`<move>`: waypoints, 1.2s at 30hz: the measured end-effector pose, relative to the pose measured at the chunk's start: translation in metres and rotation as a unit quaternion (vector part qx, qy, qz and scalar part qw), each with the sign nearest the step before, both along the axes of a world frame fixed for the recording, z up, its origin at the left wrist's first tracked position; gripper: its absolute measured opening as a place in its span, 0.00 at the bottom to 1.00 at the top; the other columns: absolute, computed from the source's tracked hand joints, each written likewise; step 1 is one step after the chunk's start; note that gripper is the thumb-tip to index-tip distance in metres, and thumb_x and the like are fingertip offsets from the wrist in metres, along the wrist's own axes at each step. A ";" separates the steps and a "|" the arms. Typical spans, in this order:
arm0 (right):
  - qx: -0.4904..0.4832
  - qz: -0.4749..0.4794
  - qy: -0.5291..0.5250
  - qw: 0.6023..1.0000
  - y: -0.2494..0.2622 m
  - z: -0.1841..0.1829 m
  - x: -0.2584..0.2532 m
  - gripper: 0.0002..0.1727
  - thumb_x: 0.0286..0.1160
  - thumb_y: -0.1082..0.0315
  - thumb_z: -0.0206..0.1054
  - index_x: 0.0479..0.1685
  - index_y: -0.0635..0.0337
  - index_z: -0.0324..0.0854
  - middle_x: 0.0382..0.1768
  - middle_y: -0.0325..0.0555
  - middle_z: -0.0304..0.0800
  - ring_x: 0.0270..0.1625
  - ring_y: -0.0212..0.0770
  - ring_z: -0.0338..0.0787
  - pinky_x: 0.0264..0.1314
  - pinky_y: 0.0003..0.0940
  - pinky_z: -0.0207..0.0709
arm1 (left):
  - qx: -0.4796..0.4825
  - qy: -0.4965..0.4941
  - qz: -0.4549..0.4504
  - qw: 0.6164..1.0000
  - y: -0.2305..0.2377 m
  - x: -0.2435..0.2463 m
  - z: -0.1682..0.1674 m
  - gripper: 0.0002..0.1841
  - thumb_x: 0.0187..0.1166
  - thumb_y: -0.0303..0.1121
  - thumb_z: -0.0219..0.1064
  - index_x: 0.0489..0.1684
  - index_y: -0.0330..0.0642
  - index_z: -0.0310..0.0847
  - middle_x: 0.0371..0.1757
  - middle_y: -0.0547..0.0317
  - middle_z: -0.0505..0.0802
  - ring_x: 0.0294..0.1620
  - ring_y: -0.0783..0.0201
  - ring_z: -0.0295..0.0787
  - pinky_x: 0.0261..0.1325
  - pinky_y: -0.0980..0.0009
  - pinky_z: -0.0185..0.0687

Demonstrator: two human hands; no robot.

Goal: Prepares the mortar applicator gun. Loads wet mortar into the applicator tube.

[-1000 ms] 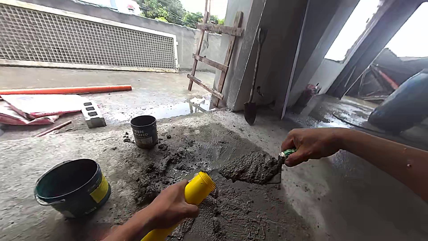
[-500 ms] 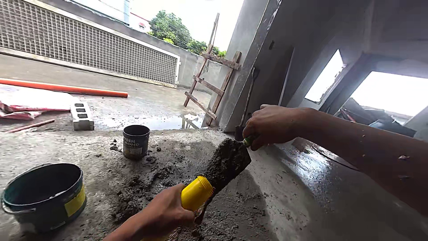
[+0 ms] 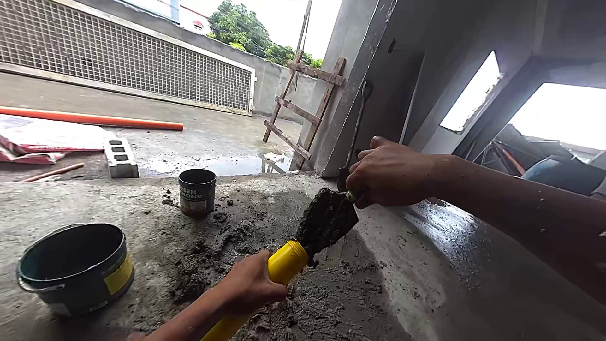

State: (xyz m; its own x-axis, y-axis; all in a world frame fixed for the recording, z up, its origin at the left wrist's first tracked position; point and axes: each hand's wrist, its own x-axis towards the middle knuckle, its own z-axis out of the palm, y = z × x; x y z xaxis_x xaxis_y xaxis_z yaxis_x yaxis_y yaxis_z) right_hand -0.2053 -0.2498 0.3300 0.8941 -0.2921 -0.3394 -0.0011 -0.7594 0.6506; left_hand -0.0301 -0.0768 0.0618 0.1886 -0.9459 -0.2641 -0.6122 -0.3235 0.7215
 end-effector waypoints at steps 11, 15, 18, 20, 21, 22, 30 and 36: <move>0.121 0.007 -0.087 0.989 -0.069 -0.027 -0.048 0.11 0.74 0.41 0.70 0.35 0.31 0.89 0.28 0.25 0.88 0.34 0.33 0.87 0.40 0.51 0.82 | 0.007 0.014 -0.001 1.000 -0.002 0.000 -0.005 0.26 0.55 0.56 0.81 0.45 0.52 0.83 0.30 0.64 0.91 0.31 0.64 0.89 0.36 0.56 0.87; 0.266 -0.113 -0.189 0.939 -0.127 -0.090 -0.111 0.13 0.75 0.45 0.72 0.29 0.39 0.86 0.17 0.30 0.81 0.20 0.34 0.80 0.22 0.46 0.77 | -0.021 0.041 0.000 0.999 0.001 0.008 -0.005 0.24 0.53 0.52 0.84 0.43 0.50 0.85 0.27 0.62 0.91 0.26 0.64 0.88 0.30 0.58 0.87; 0.370 -0.233 -0.241 0.867 -0.111 -0.224 -0.136 0.14 0.78 0.52 0.73 0.30 0.49 0.87 0.20 0.38 0.84 0.25 0.40 0.85 0.30 0.50 0.81 | -0.016 0.048 0.010 0.999 0.003 0.008 0.000 0.24 0.55 0.49 0.83 0.46 0.49 0.84 0.28 0.60 0.91 0.26 0.63 0.88 0.29 0.59 0.86; 0.444 -0.312 -0.183 0.820 -0.076 -0.329 -0.143 0.21 0.84 0.47 0.64 0.39 0.57 0.87 0.29 0.48 0.87 0.34 0.49 0.89 0.42 0.57 0.83 | -0.014 0.050 0.016 0.999 0.001 0.007 -0.002 0.24 0.55 0.49 0.83 0.47 0.50 0.84 0.29 0.61 0.91 0.26 0.64 0.89 0.29 0.60 0.87; 0.481 -0.343 -0.125 0.797 -0.052 -0.370 -0.143 0.25 0.86 0.45 0.60 0.44 0.61 0.86 0.34 0.54 0.88 0.39 0.54 0.89 0.47 0.61 0.82 | -0.015 0.049 0.017 0.999 0.000 0.007 -0.005 0.24 0.54 0.49 0.84 0.47 0.51 0.84 0.29 0.62 0.92 0.26 0.65 0.89 0.29 0.61 0.88; 0.507 -0.357 -0.068 0.782 -0.027 -0.403 -0.141 0.28 0.87 0.44 0.58 0.47 0.64 0.85 0.37 0.58 0.89 0.43 0.57 0.91 0.51 0.64 0.82 | -0.011 0.046 0.018 0.999 -0.002 0.007 -0.008 0.24 0.53 0.50 0.84 0.46 0.53 0.84 0.29 0.63 0.92 0.27 0.66 0.90 0.30 0.61 0.88; 0.606 -0.348 0.037 0.715 0.064 -0.522 -0.070 0.33 0.87 0.41 0.53 0.39 0.68 0.84 0.37 0.62 0.88 0.45 0.60 0.90 0.50 0.66 0.80 | 0.028 0.031 0.006 0.999 -0.013 0.006 -0.022 0.24 0.52 0.53 0.82 0.46 0.57 0.83 0.30 0.68 0.92 0.30 0.69 0.90 0.33 0.62 0.89; 0.498 -0.441 -0.100 0.740 0.005 -0.521 -0.022 0.33 0.85 0.40 0.52 0.50 0.65 0.85 0.52 0.63 0.91 0.61 0.62 0.90 0.61 0.68 0.81 | 0.046 0.022 0.011 0.999 -0.013 0.008 -0.021 0.26 0.52 0.56 0.81 0.48 0.60 0.81 0.32 0.71 0.91 0.32 0.71 0.90 0.37 0.64 0.89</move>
